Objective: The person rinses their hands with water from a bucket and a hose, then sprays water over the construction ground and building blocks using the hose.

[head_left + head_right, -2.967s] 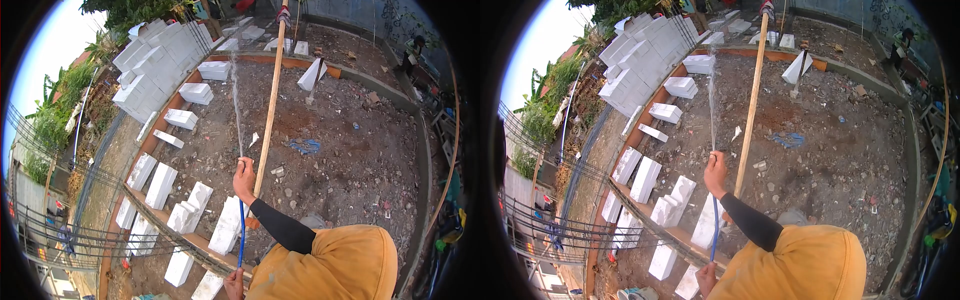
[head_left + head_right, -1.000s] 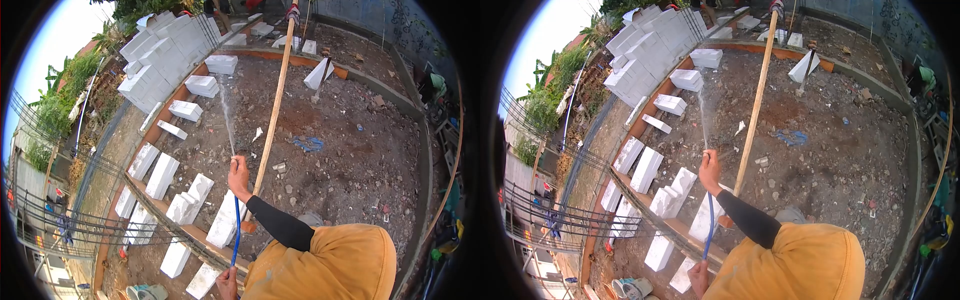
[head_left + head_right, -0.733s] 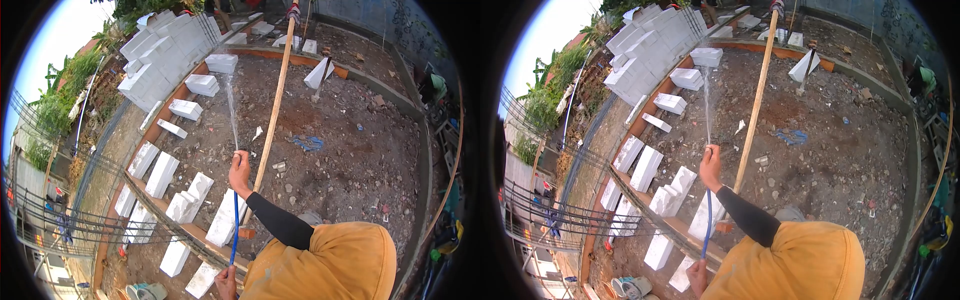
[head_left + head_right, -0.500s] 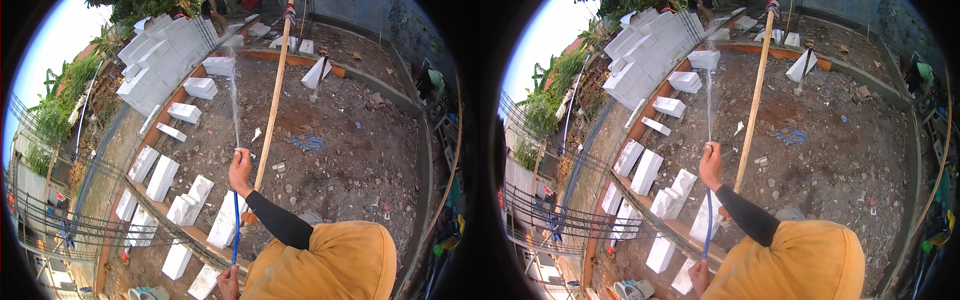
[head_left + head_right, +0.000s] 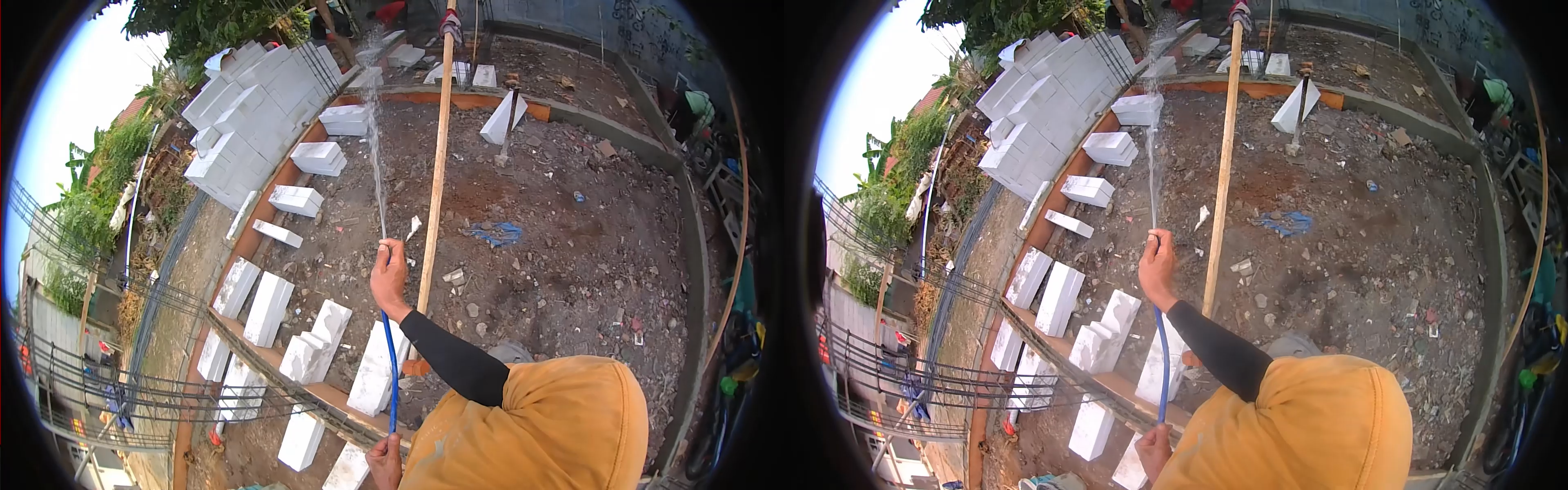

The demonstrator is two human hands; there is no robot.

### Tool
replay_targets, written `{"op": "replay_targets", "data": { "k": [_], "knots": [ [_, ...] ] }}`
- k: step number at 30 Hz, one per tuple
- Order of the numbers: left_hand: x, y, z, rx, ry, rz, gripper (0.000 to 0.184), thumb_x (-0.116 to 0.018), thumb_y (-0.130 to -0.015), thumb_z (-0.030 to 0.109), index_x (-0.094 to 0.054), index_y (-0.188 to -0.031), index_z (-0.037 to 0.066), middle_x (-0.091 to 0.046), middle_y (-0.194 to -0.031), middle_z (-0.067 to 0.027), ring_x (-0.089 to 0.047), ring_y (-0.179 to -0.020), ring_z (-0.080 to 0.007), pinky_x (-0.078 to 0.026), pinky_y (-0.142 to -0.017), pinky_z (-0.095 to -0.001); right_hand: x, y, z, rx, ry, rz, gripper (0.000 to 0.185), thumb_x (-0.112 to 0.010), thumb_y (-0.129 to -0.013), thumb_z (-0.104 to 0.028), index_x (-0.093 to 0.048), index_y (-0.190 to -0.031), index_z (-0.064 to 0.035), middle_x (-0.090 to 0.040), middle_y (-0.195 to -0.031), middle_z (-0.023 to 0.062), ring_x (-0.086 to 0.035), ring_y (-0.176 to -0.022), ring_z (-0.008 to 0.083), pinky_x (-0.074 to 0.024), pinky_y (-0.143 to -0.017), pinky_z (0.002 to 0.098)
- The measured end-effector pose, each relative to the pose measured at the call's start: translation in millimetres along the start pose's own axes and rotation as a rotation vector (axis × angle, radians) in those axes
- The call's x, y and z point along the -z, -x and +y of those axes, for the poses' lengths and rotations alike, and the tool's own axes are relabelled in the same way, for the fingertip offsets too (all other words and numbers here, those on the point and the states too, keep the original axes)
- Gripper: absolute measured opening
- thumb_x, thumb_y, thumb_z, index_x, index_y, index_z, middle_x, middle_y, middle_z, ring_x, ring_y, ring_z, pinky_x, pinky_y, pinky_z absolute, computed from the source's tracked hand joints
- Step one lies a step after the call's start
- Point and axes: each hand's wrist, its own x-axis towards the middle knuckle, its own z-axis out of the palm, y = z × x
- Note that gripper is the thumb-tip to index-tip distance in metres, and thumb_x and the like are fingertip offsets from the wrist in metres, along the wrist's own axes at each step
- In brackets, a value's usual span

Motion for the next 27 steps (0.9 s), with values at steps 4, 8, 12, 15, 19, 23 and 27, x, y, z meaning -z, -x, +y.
{"op": "replay_targets", "data": {
  "k": [4, 8, 12, 15, 19, 23, 27],
  "knots": [
    [2.9, 1.1, 5.2, -0.014, 0.000, -0.046, 0.038, -0.070, -0.092, 0.033, -0.072, -0.086, -0.005, -0.049, -0.057, 0.0046, -0.032, -0.051, -0.0040, -0.023, -0.047, -0.0266, -1.8, -2.2, 0.3, 0.044, -0.018, 0.017, 0.013, -0.048, -0.102, -0.014, -0.054, -0.110, -0.0061, -0.060, -0.083, 0.0117, -0.057, -0.069, 0.0219, -0.0451, -0.065, 0.0380],
    [4.2, 4.1, 12.2, -0.102, -0.024, -0.066, 0.044, -0.063, -0.096, 0.037, -0.054, -0.067, 0.006, -0.037, -0.055, 0.0052, -0.028, -0.053, -0.0084, -0.023, -0.048, -0.0322, -2.6, -3.7, -2.6, 0.054, -0.080, 0.058, 0.013, -0.048, -0.102, -0.014, -0.054, -0.111, -0.0055, -0.059, -0.082, 0.0097, -0.055, -0.068, 0.0198, -0.0447, -0.065, 0.0366],
    [1.9, 7.8, 19.0, -0.122, 0.037, -0.118, 0.042, -0.062, -0.098, 0.033, -0.053, -0.066, 0.008, -0.037, -0.054, 0.0070, -0.027, -0.052, -0.0059, -0.021, -0.047, -0.0308, 2.7, -6.5, -9.2, -0.029, -0.102, 0.017, 0.014, -0.048, -0.103, -0.015, -0.053, -0.111, -0.0051, -0.058, -0.082, 0.0096, -0.054, -0.068, 0.0186, -0.0444, -0.065, 0.0362],
    [3.7, 5.2, 13.2, -0.125, 0.033, -0.122, 0.041, -0.062, -0.098, 0.033, -0.055, -0.068, 0.007, -0.037, -0.055, 0.0070, -0.028, -0.052, -0.0062, -0.021, -0.047, -0.0307, 2.5, -9.3, -14.8, 0.022, -0.116, 0.067, 0.015, -0.047, -0.103, -0.016, -0.053, -0.110, -0.0049, -0.058, -0.081, 0.0096, -0.054, -0.068, 0.0182, -0.0441, -0.065, 0.0361],
    [-2.3, 2.8, 1.3, -0.032, 0.051, -0.007, 0.036, -0.071, -0.092, 0.032, -0.072, -0.085, -0.004, -0.047, -0.057, 0.0050, -0.032, -0.051, -0.0040, -0.023, -0.047, -0.0260, 4.6, -13.8, -20.0, -0.004, -0.106, 0.053, 0.015, -0.047, -0.103, -0.017, -0.053, -0.111, -0.0051, -0.057, -0.081, 0.0095, -0.053, -0.066, 0.0177, -0.0435, -0.064, 0.0361],
    [-7.5, 7.1, 4.6, -0.091, 0.064, 0.074, 0.036, -0.072, -0.091, 0.033, -0.071, -0.086, -0.003, -0.046, -0.059, 0.0051, -0.033, -0.053, -0.0040, -0.024, -0.049, -0.0251, 3.9, -15.8, -20.6, 0.004, -0.100, 0.053, 0.014, -0.047, -0.103, -0.017, -0.052, -0.112, -0.0057, -0.057, -0.082, 0.0087, -0.050, -0.064, 0.0167, -0.0426, -0.062, 0.0354],
    [-5.2, 11.5, 11.1, -0.047, 0.079, 0.007, 0.037, -0.073, -0.090, 0.034, -0.070, -0.087, -0.003, -0.046, -0.061, 0.0043, -0.033, -0.054, -0.0043, -0.026, -0.050, -0.0245, 3.6, -14.1, -22.2, -0.003, -0.132, 0.058, 0.015, -0.047, -0.104, -0.018, -0.052, -0.111, -0.0059, -0.054, -0.085, 0.0044, -0.048, -0.066, 0.0120, -0.0421, -0.062, 0.0324]
  ]
}}
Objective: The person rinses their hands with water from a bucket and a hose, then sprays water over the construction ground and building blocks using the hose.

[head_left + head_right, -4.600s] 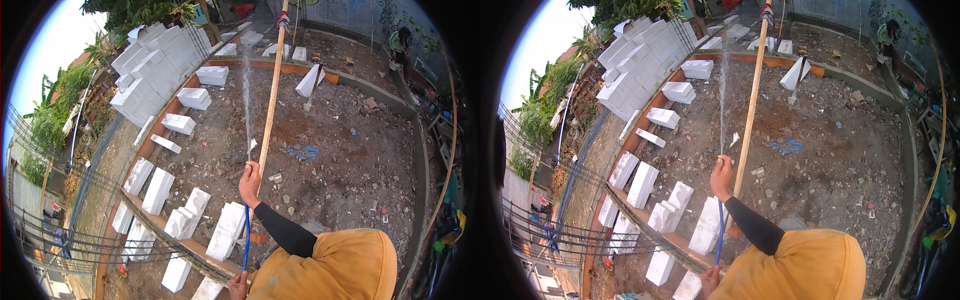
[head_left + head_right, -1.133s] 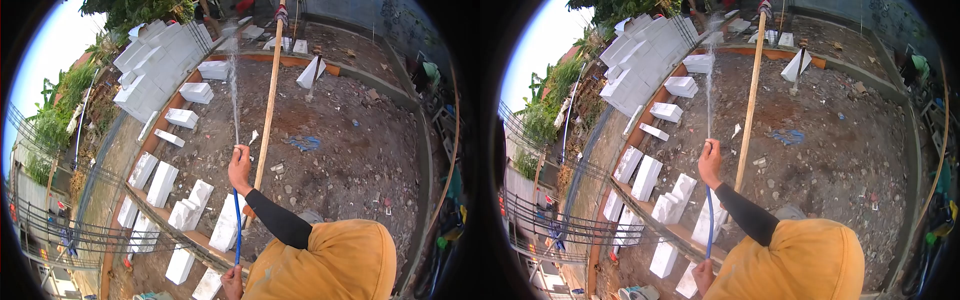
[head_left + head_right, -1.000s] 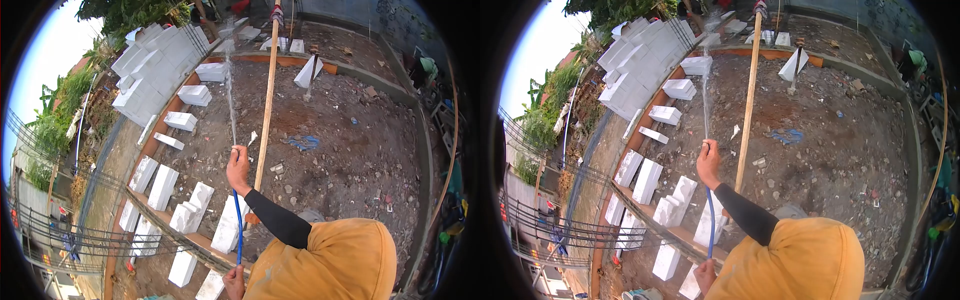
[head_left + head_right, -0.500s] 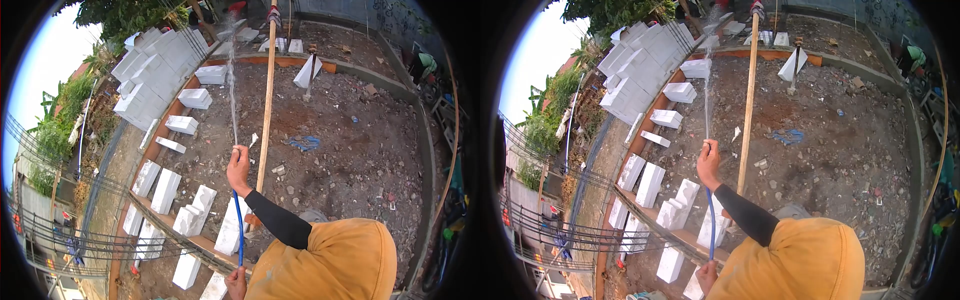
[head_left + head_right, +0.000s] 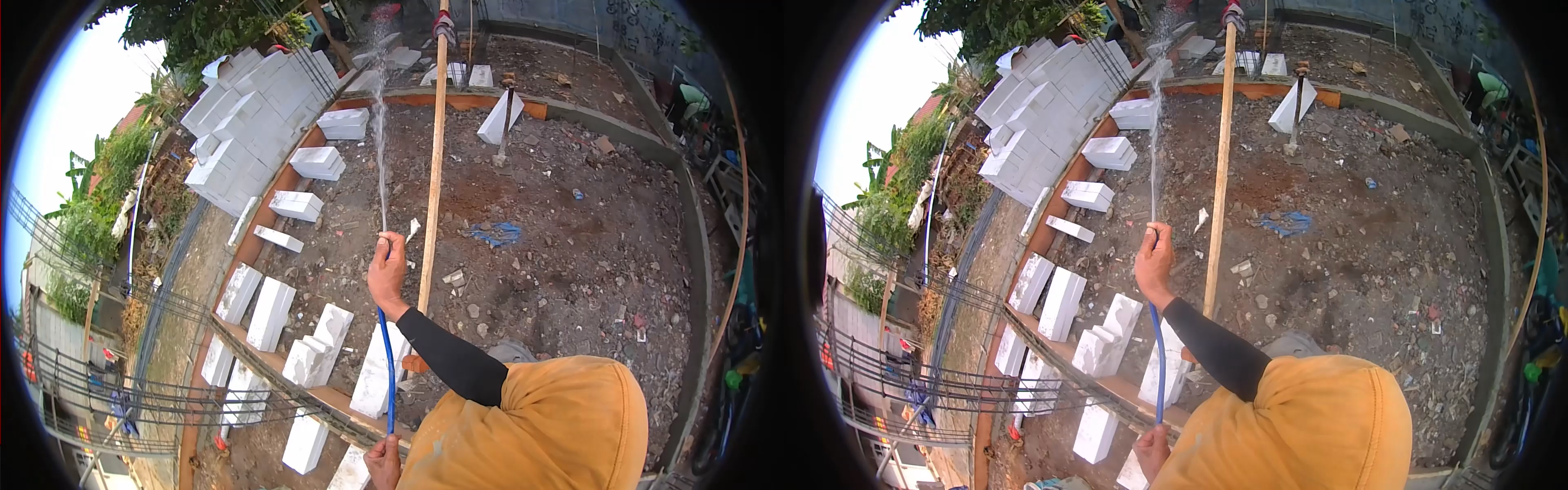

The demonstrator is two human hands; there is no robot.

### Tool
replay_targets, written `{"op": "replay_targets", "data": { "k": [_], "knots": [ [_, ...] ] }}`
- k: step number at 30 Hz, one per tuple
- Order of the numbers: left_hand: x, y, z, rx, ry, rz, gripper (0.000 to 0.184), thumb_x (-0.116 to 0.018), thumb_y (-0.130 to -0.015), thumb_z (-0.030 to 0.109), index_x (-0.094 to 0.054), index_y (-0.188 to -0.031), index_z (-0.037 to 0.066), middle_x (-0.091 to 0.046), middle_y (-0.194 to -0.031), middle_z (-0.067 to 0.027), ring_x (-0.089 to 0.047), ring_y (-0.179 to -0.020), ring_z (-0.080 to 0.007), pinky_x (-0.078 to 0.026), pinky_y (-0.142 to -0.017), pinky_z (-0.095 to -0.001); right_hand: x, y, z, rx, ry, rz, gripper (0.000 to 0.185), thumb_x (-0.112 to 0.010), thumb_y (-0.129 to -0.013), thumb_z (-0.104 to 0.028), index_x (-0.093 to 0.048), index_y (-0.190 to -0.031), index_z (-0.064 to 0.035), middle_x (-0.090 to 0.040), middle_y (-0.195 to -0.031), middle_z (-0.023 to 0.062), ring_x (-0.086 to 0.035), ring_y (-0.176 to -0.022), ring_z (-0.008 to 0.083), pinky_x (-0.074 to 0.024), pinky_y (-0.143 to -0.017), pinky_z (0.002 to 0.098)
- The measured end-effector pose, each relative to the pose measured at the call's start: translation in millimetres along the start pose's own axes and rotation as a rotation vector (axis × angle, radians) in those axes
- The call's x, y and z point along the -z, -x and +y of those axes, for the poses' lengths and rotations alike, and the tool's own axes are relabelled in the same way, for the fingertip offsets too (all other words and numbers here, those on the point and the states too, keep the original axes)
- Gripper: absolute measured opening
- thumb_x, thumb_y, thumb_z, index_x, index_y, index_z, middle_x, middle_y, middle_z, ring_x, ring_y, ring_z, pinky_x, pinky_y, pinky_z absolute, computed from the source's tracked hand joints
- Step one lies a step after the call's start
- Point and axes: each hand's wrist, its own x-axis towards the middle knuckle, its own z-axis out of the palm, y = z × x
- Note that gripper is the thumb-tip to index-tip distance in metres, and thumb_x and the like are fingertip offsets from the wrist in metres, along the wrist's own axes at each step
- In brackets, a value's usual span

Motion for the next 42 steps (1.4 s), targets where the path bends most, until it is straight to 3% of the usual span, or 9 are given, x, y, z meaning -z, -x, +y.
{"op": "replay_targets", "data": {
  "k": [13, 14, 15, 23, 28, 35, 39, 40, 42],
  "knots": [
    [5.2, 0.7, 1.4, 0.013, 0.046, -0.047, 0.037, -0.074, -0.090, 0.033, -0.071, -0.084, -0.003, -0.043, -0.058, 0.0061, -0.031, -0.053, -0.0037, -0.022, -0.049, -0.0248, -4.2, 6.0, 2.0, 0.078, -0.008, 0.044, 0.014, -0.047, -0.103, -0.017, -0.052, -0.111, -0.0052, -0.055, -0.087, 0.0053, -0.048, -0.068, 0.0123, -0.0426, -0.064, 0.0325],
    [5.8, 0.0, 0.2, 0.011, 0.046, -0.046, 0.037, -0.074, -0.090, 0.033, -0.071, -0.084, -0.003, -0.043, -0.058, 0.0061, -0.031, -0.053, -0.0037, -0.022, -0.049, -0.0248, -3.7, 6.9, 0.2, 0.056, -0.001, 0.039, 0.014, -0.047, -0.103, -0.016, -0.052, -0.111, -0.0056, -0.058, -0.087, 0.0077, -0.052, -0.068, 0.0158, -0.0441, -0.066, 0.0343],
    [7.1, -0.5, -1.6, 0.024, 0.034, -0.043, 0.037, -0.074, -0.090, 0.033, -0.070, -0.085, -0.003, -0.044, -0.060, 0.0057, -0.032, -0.054, -0.0038, -0.023, -0.049, -0.0245, -3.8, 8.1, -1.0, 0.033, 0.006, 0.034, 0.014, -0.047, -0.103, -0.016, -0.052, -0.111, -0.0060, -0.061, -0.088, 0.0102, -0.055, -0.069, 0.0194, -0.0456, -0.067, 0.0361],
    [-0.9, 3.1, -1.6, -0.005, -0.001, 0.083, 0.033, -0.073, -0.091, 0.031, -0.067, -0.089, -0.001, -0.048, -0.067, 0.0036, -0.035, -0.058, -0.0038, -0.029, -0.053, -0.0224, -5.6, 5.1, 5.7, 0.032, -0.007, 0.027, 0.016, -0.046, -0.104, -0.017, -0.052, -0.112, -0.0045, -0.057, -0.089, 0.0110, -0.054, -0.075, 0.0187, -0.0454, -0.071, 0.0353],
    [4.3, -2.0, -8.0, 0.042, 0.087, 0.000, 0.033, -0.073, -0.091, 0.030, -0.066, -0.091, -0.002, -0.049, -0.067, 0.0031, -0.035, -0.058, -0.0039, -0.029, -0.053, -0.0223, -4.2, 6.4, 4.1, 0.036, -0.023, 0.017, 0.017, -0.045, -0.104, -0.017, -0.052, -0.112, -0.0031, -0.056, -0.091, 0.0109, -0.054, -0.078, 0.0189, -0.0453, -0.073, 0.0354],
    [0.8, 2.4, 4.3, 0.029, 0.041, 0.041, 0.035, -0.073, -0.091, 0.033, -0.068, -0.090, -0.002, -0.046, -0.064, 0.0053, -0.033, -0.056, -0.0030, -0.027, -0.051, -0.0226, -6.6, 5.8, 15.1, -0.004, 0.000, 0.000, 0.017, -0.046, -0.103, -0.017, -0.053, -0.112, -0.0035, -0.058, -0.093, 0.0118, -0.056, -0.081, 0.0219, -0.0460, -0.076, 0.0362],
    [6.0, -3.9, 0.5, 0.065, 0.043, -0.061, 0.035, -0.072, -0.091, 0.032, -0.069, -0.089, -0.003, -0.045, -0.061, 0.0058, -0.031, -0.054, -0.0027, -0.025, -0.050, -0.0228, -8.8, 5.3, 17.7, -0.001, 0.026, -0.001, 0.017, -0.046, -0.103, -0.017, -0.053, -0.112, -0.0035, -0.060, -0.096, 0.0132, -0.058, -0.084, 0.0237, -0.0461, -0.077, 0.0373],
    [7.2, -3.7, -0.4, 0.049, 0.050, -0.059, 0.034, -0.072, -0.091, 0.031, -0.069, -0.089, -0.003, -0.045, -0.059, 0.0058, -0.031, -0.052, -0.0028, -0.024, -0.049, -0.0229, -8.8, 6.0, 20.4, -0.005, 0.028, 0.005, 0.017, -0.046, -0.103, -0.017, -0.053, -0.112, -0.0035, -0.060, -0.096, 0.0132, -0.058, -0.084, 0.0237, -0.0461, -0.077, 0.0373],
    [5.5, -1.3, 0.3, 0.051, 0.046, -0.017, 0.033, -0.072, -0.091, 0.030, -0.069, -0.088, -0.003, -0.045, -0.059, 0.0055, -0.030, -0.052, -0.0031, -0.024, -0.049, -0.0231, -10.2, 6.0, 24.8, 0.038, 0.042, 0.005, 0.017, -0.047, -0.103, -0.019, -0.052, -0.113, -0.0050, -0.055, -0.091, 0.0068, -0.049, -0.072, 0.0152, -0.0435, -0.069, 0.0347]
  ]
}}
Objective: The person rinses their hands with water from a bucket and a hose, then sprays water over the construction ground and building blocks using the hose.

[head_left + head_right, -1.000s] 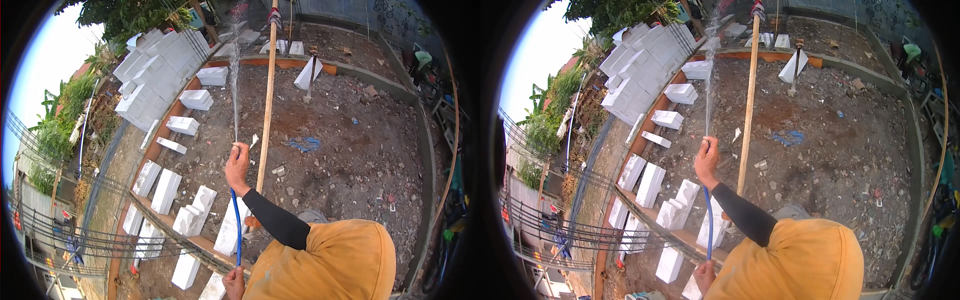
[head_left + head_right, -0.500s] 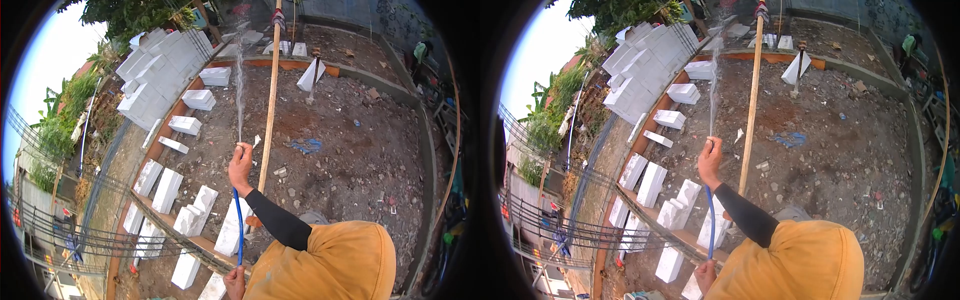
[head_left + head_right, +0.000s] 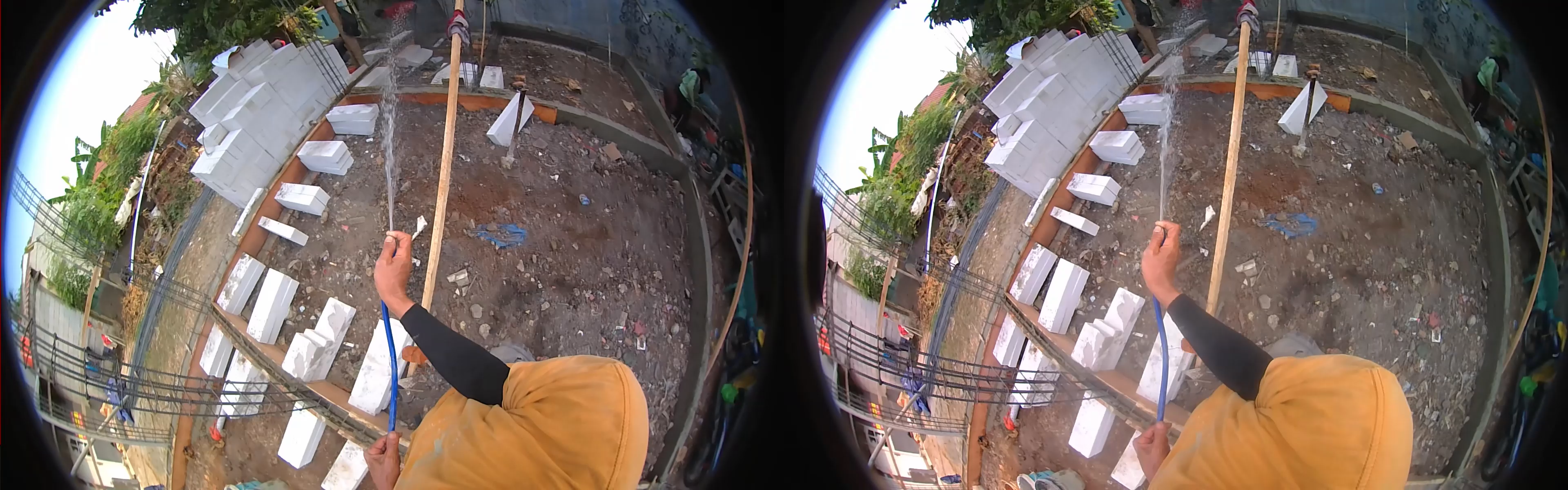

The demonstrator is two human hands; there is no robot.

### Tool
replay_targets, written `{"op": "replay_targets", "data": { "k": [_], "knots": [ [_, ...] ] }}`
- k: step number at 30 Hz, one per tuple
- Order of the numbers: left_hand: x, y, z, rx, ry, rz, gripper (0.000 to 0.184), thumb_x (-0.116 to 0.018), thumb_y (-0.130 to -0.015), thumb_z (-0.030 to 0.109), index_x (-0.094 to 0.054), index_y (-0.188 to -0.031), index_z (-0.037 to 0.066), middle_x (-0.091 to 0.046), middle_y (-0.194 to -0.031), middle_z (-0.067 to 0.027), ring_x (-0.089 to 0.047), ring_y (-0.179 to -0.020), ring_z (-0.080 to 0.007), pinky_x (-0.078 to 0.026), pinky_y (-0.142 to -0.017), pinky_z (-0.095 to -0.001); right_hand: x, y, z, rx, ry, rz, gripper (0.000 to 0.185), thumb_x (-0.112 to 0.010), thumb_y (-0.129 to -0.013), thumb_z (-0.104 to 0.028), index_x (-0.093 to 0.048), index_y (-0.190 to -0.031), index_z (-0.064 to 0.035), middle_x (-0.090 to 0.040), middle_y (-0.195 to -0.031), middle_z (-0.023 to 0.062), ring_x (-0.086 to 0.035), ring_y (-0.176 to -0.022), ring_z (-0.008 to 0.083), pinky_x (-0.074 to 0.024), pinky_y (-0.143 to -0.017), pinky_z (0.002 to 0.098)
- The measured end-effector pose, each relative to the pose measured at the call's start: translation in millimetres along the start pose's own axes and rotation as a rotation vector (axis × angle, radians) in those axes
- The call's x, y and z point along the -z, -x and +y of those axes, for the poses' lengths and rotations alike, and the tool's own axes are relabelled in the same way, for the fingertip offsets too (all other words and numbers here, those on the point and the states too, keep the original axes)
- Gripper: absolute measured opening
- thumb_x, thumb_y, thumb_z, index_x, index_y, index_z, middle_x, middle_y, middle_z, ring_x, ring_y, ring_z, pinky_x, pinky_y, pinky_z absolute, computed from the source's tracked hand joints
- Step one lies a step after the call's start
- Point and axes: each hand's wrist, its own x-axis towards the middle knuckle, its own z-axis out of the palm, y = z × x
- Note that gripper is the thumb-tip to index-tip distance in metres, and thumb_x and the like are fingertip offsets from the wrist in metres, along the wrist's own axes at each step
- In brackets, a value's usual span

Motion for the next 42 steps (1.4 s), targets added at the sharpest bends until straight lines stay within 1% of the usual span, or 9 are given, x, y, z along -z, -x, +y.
{"op": "replay_targets", "data": {
  "k": [5, 7, 14, 18, 23, 28, 31, 34, 42],
  "knots": [
    [-8.3, 4.2, 11.9, -0.034, -0.051, 0.167, 0.034, -0.072, -0.091, 0.031, -0.068, -0.087, -0.003, -0.046, -0.060, 0.0045, -0.032, -0.051, -0.0043, -0.026, -0.048, -0.0232, -2.2, 0.3, 1.6, -0.031, -0.003, -0.022, 0.017, -0.047, -0.104, -0.019, -0.052, -0.113, -0.0056, -0.056, -0.091, 0.0078, -0.050, -0.072, 0.0160, -0.0437, -0.069, 0.0348],
    [0.4, 4.9, 29.7, -0.080, -0.113, -0.076, 0.036, -0.063, -0.097, 0.033, -0.064, -0.077, 0.002, -0.040, -0.057, 0.0066, -0.031, -0.054, -0.0071, -0.025, -0.049, -0.0304, -2.2, -0.2, -0.8, -0.040, -0.017, -0.018, 0.017, -0.046, -0.103, -0.019, -0.052, -0.113, -0.0055, -0.056, -0.091, 0.0080, -0.050, -0.073, 0.0160, -0.0437, -0.069, 0.0348],
    [5.3, 0.0, 11.1, -0.126, -0.054, -0.078, 0.035, -0.063, -0.096, 0.033, -0.070, -0.089, 0.000, -0.046, -0.059, 0.0048, -0.034, -0.056, -0.0077, -0.028, -0.051, -0.0302, 0.5, 4.3, 0.7, -0.063, -0.004, -0.033, 0.015, -0.047, -0.103, -0.016, -0.052, -0.111, -0.0046, -0.056, -0.091, 0.0081, -0.050, -0.075, 0.0155, -0.0437, -0.070, 0.0343],
    [5.6, 6.2, 6.8, -0.005, -0.002, -0.015, 0.034, -0.068, -0.093, 0.033, -0.066, -0.085, -0.001, -0.045, -0.060, 0.0041, -0.035, -0.054, -0.0060, -0.028, -0.049, -0.0270, 1.9, 10.9, 5.2, -0.048, 0.037, -0.023, 0.012, -0.050, -0.100, -0.013, -0.054, -0.108, -0.0044, -0.060, -0.090, 0.0139, -0.058, -0.078, 0.0244, -0.0453, -0.072, 0.0395],
    [1.3, 8.8, -11.3, 0.039, 0.011, 0.184, 0.035, -0.073, -0.090, 0.031, -0.066, -0.086, -0.003, -0.046, -0.059, 0.0027, -0.036, -0.052, -0.0052, -0.029, -0.048, -0.0247, 3.1, 18.3, 8.6, -0.046, 0.012, -0.044, 0.011, -0.049, -0.100, -0.012, -0.053, -0.107, -0.0039, -0.060, -0.089, 0.0133, -0.057, -0.077, 0.0238, -0.0451, -0.072, 0.0385],
    [11.0, 20.5, 34.4, 0.127, -0.140, -0.088, 0.038, -0.063, -0.096, 0.035, -0.062, -0.074, 0.004, -0.041, -0.055, 0.0055, -0.031, -0.053, -0.0058, -0.025, -0.047, -0.0295, 7.3, 26.2, 13.6, -0.085, -0.012, -0.086, 0.011, -0.049, -0.101, -0.011, -0.053, -0.107, -0.0036, -0.058, -0.088, 0.0122, -0.055, -0.074, 0.0219, -0.0445, -0.070, 0.0372],
    [4.7, 24.2, 35.4, 0.145, -0.161, -0.026, 0.040, -0.063, -0.097, 0.034, -0.057, -0.069, 0.005, -0.037, -0.053, 0.0063, -0.029, -0.052, -0.0049, -0.022, -0.046, -0.0291, 11.5, 26.3, 11.7, -0.083, 0.002, -0.104, 0.013, -0.049, -0.102, -0.014, -0.053, -0.109, -0.0042, -0.058, -0.086, 0.0077, -0.054, -0.072, 0.0168, -0.0447, -0.069, 0.0354],
    [7.2, 14.4, -4.5, 0.041, -0.091, 0.053, 0.034, -0.070, -0.092, 0.031, -0.070, -0.084, -0.002, -0.043, -0.053, 0.0054, -0.032, -0.048, -0.0041, -0.023, -0.046, -0.0254, 16.7, 25.6, 9.1, -0.149, 0.039, -0.169, 0.011, -0.047, -0.101, -0.012, -0.051, -0.108, -0.0035, -0.057, -0.086, 0.0118, -0.054, -0.072, 0.0217, -0.0442, -0.069, 0.0373],
    [6.9, 16.4, 0.0, 0.066, -0.107, 0.029, 0.034, -0.069, -0.093, 0.032, -0.070, -0.085, -0.002, -0.040, -0.052, 0.0068, -0.030, -0.046, -0.0036, -0.020, -0.045, -0.0257, 20.5, 27.5, 3.5, -0.175, 0.031, -0.191, 0.012, -0.048, -0.101, -0.014, -0.052, -0.109, -0.0052, -0.057, -0.082, 0.0126, -0.057, -0.072, 0.0228, -0.0453, -0.070, 0.0398]
  ]
}}
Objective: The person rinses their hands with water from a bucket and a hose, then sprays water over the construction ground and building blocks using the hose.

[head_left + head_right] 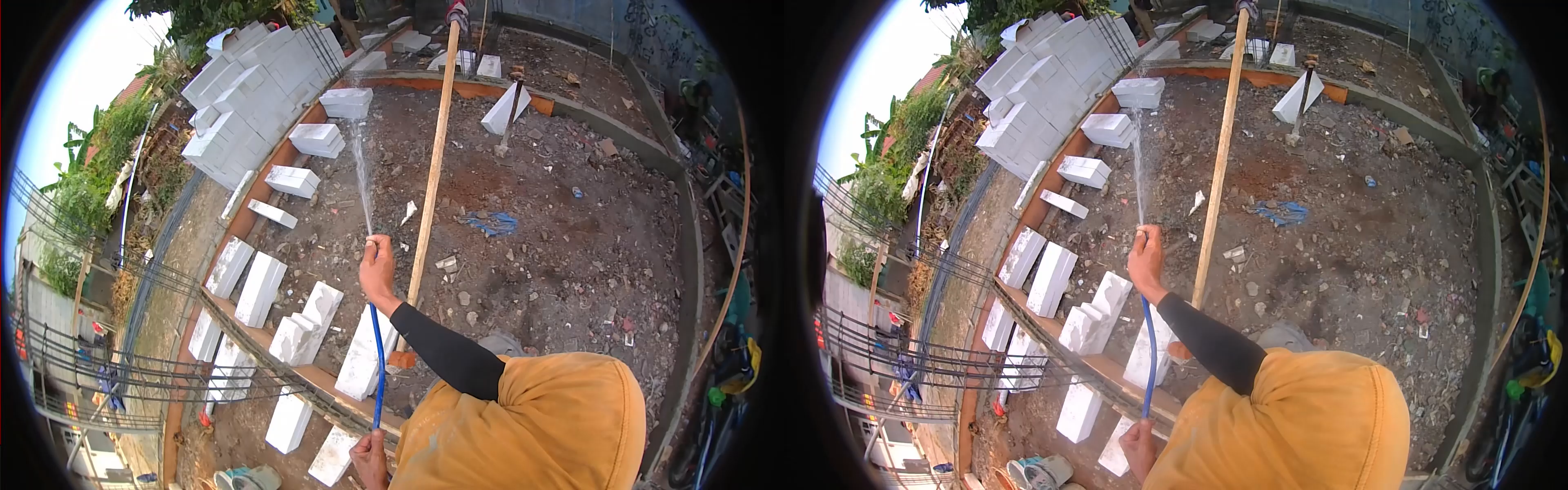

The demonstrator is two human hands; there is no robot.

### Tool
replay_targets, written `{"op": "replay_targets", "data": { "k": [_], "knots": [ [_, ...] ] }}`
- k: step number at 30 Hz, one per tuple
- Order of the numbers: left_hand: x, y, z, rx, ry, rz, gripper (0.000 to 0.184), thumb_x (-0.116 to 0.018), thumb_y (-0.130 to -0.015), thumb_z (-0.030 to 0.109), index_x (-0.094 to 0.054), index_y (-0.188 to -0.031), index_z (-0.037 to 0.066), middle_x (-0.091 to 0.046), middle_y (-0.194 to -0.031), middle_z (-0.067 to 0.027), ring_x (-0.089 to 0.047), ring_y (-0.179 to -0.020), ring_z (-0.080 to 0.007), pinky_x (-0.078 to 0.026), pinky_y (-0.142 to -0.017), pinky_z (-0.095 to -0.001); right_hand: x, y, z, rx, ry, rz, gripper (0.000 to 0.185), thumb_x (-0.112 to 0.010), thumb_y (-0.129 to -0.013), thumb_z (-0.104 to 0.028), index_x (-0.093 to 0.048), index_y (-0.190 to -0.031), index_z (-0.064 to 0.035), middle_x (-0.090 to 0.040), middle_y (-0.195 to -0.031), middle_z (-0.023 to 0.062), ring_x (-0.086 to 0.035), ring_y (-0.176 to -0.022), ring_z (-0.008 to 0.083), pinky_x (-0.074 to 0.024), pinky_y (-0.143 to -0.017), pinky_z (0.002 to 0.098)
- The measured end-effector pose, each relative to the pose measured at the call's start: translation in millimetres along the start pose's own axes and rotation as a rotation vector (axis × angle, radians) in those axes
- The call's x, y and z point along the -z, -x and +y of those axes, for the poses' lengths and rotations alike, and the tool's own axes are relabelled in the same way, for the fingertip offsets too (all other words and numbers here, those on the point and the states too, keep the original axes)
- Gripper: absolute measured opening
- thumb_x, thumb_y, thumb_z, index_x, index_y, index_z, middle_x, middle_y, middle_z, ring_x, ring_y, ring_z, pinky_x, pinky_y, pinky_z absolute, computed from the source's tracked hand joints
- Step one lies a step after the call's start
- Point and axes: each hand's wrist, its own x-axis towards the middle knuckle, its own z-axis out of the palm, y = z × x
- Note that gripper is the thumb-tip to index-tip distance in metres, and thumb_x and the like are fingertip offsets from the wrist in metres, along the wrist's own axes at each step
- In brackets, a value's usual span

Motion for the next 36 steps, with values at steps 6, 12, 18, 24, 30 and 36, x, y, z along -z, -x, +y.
{"op": "replay_targets", "data": {
  "k": [6, 12, 18, 24, 30, 36],
  "knots": [
    [0.8, -3.6, -7.6, -0.032, 0.023, 0.027, 0.035, -0.070, -0.092, 0.032, -0.070, -0.085, -0.002, -0.042, -0.054, 0.0064, -0.032, -0.048, -0.0035, -0.022, -0.046, -0.0253, -2.2, -2.2, 14.8, 0.032, 0.058, 0.000, 0.012, -0.048, -0.101, -0.013, -0.052, -0.109, -0.0056, -0.057, -0.082, 0.0117, -0.056, -0.070, 0.0217, -0.0445, -0.067, 0.0389],
    [0.1, -14.7, -13.0, -0.015, 0.004, -0.008, 0.036, -0.070, -0.092, 0.031, -0.069, -0.082, -0.003, -0.044, -0.055, 0.0061, -0.032, -0.050, -0.0033, -0.023, -0.046, -0.0267, 2.4, -15.4, -6.7, 0.082, -0.050, 0.065, 0.012, -0.047, -0.102, -0.013, -0.052, -0.109, -0.0044, -0.057, -0.081, 0.0088, -0.051, -0.065, 0.0173, -0.0425, -0.062, 0.0359],
    [-7.6, -13.3, -0.5, -0.051, 0.000, -0.030, 0.036, -0.070, -0.091, 0.030, -0.067, -0.077, -0.003, -0.044, -0.055, 0.0056, -0.032, -0.050, -0.0030, -0.023, -0.046, -0.0265, 3.1, -19.4, -25.9, 0.098, -0.068, 0.124, 0.013, -0.048, -0.102, -0.015, -0.053, -0.110, -0.0056, -0.058, -0.081, 0.0077, -0.051, -0.064, 0.0158, -0.0428, -0.062, 0.0354],
    [-17.6, -15.5, -2.8, -0.032, 0.077, 0.008, 0.034, -0.070, -0.092, 0.029, -0.069, -0.079, -0.003, -0.045, -0.055, 0.0059, -0.029, -0.049, -0.0026, -0.020, -0.045, -0.0256, -0.5, -23.5, -30.3, 0.138, -0.035, 0.149, 0.014, -0.047, -0.104, -0.016, -0.051, -0.111, -0.0046, -0.055, -0.086, 0.0064, -0.048, -0.066, 0.0130, -0.0420, -0.062, 0.0342],
    [-11.1, -15.5, 2.6, -0.048, 0.068, -0.027, 0.033, -0.069, -0.092, 0.028, -0.069, -0.082, -0.004, -0.046, -0.058, 0.0058, -0.028, -0.050, -0.0028, -0.019, -0.046, -0.0253, -2.9, -20.3, -28.9, 0.116, -0.072, 0.121, 0.015, -0.047, -0.104, -0.017, -0.051, -0.111, -0.0046, -0.054, -0.085, 0.0071, -0.049, -0.067, 0.0140, -0.0425, -0.063, 0.0351],
    [-15.6, -17.2, -1.4, -0.075, 0.065, 0.038, 0.035, -0.070, -0.092, 0.030, -0.070, -0.084, -0.004, -0.045, -0.059, 0.0061, -0.030, -0.052, -0.0034, -0.021, -0.047, -0.0254, -5.2, -20.6, -25.4, 0.136, -0.031, 0.166, 0.015, -0.046, -0.103, -0.016, -0.051, -0.111, -0.0042, -0.056, -0.087, 0.0091, -0.051, -0.069, 0.0163, -0.0434, -0.066, 0.0360]
  ]
}}
